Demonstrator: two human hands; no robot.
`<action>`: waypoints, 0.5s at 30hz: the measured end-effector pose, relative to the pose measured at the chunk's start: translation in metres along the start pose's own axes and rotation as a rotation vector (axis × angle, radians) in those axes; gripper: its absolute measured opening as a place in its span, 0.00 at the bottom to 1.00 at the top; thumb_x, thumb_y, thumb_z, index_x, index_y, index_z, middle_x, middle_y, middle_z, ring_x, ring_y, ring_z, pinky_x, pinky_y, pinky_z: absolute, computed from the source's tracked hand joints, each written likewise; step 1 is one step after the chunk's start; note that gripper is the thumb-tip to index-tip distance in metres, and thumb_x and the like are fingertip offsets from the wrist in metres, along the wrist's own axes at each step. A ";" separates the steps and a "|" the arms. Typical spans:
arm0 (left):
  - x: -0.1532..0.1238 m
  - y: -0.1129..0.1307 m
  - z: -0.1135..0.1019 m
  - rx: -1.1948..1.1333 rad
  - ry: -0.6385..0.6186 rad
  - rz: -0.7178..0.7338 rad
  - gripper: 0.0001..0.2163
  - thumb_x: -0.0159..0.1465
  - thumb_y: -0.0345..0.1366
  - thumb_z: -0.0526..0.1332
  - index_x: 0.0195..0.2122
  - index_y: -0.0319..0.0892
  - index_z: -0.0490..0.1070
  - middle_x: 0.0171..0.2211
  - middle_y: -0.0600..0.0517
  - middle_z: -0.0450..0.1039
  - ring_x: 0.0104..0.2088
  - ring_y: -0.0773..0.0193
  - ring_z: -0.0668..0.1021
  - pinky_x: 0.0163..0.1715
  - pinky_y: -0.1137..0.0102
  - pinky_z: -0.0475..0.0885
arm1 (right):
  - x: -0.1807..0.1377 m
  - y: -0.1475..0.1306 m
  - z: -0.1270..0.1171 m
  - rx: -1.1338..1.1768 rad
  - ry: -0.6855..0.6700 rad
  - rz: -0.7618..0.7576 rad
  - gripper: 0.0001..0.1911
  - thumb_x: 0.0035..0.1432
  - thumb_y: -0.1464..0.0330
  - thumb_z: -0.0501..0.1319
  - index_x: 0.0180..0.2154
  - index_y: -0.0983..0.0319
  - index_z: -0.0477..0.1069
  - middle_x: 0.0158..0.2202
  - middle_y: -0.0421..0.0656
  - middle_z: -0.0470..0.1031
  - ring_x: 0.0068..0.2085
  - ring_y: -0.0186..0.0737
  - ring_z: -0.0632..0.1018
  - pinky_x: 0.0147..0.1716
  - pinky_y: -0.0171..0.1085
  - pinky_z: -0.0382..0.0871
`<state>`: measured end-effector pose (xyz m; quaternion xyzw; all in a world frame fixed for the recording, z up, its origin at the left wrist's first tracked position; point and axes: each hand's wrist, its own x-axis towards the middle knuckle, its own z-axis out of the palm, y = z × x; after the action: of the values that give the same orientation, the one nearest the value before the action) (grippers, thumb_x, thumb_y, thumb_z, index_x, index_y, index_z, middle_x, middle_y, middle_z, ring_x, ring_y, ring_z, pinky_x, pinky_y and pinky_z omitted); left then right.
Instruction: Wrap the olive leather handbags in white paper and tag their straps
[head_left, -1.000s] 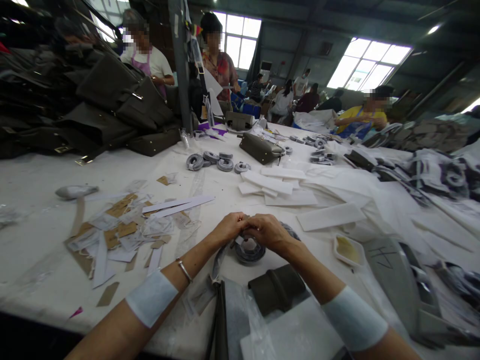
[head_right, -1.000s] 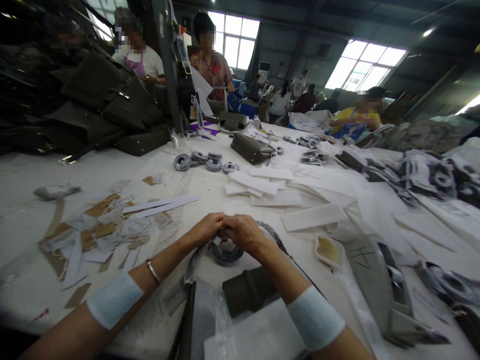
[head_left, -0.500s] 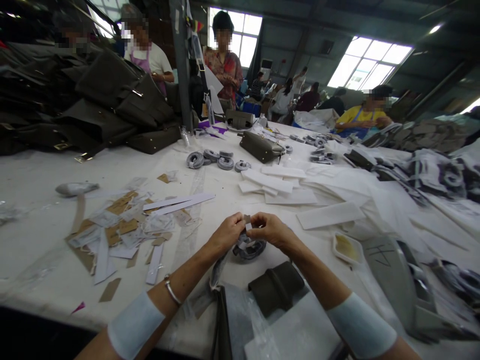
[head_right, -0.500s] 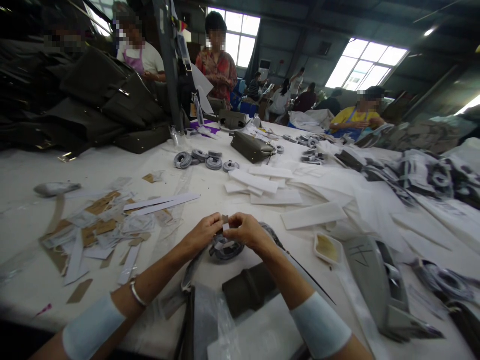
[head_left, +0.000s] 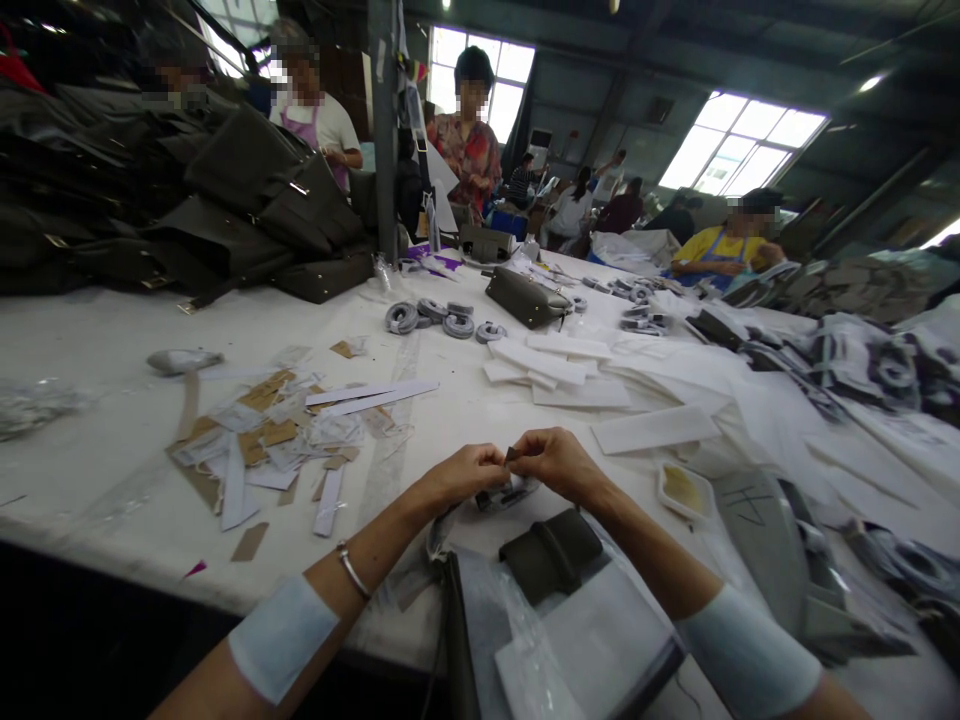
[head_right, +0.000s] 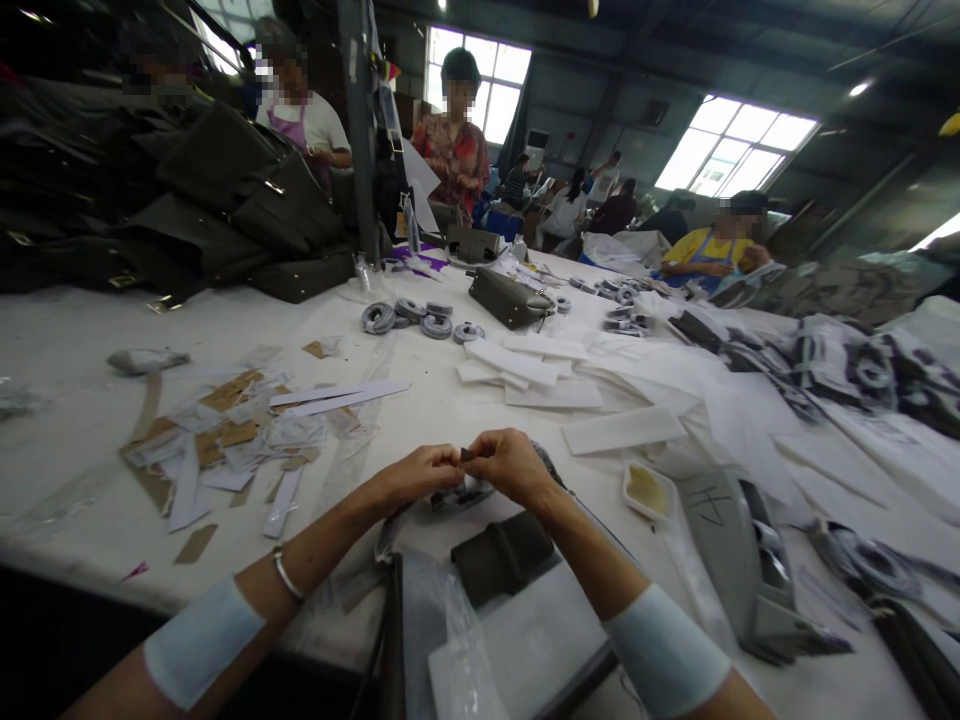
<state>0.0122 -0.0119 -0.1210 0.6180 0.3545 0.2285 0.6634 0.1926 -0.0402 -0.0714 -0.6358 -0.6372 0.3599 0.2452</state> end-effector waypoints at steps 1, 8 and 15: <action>0.000 0.000 0.001 -0.010 -0.006 -0.010 0.09 0.51 0.37 0.62 0.31 0.40 0.69 0.23 0.59 0.64 0.23 0.70 0.64 0.24 0.72 0.55 | -0.003 -0.003 -0.001 -0.033 0.006 -0.036 0.05 0.46 0.67 0.67 0.28 0.60 0.80 0.24 0.38 0.79 0.28 0.36 0.76 0.28 0.33 0.64; 0.001 0.001 0.009 -0.106 0.002 -0.012 0.07 0.48 0.35 0.62 0.28 0.40 0.67 0.21 0.60 0.62 0.23 0.72 0.63 0.25 0.73 0.55 | -0.015 -0.007 -0.003 -0.111 0.058 -0.174 0.05 0.50 0.66 0.65 0.26 0.59 0.79 0.25 0.38 0.79 0.28 0.36 0.76 0.31 0.33 0.66; 0.000 0.002 0.013 -0.114 -0.006 -0.022 0.12 0.48 0.39 0.67 0.27 0.42 0.64 0.20 0.61 0.63 0.21 0.72 0.63 0.22 0.73 0.52 | -0.004 0.008 -0.003 0.118 -0.008 -0.029 0.06 0.42 0.66 0.68 0.26 0.62 0.76 0.25 0.38 0.77 0.27 0.34 0.73 0.30 0.33 0.65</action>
<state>0.0225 -0.0204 -0.1196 0.5761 0.3456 0.2393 0.7010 0.2000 -0.0439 -0.0753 -0.6096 -0.6250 0.3958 0.2847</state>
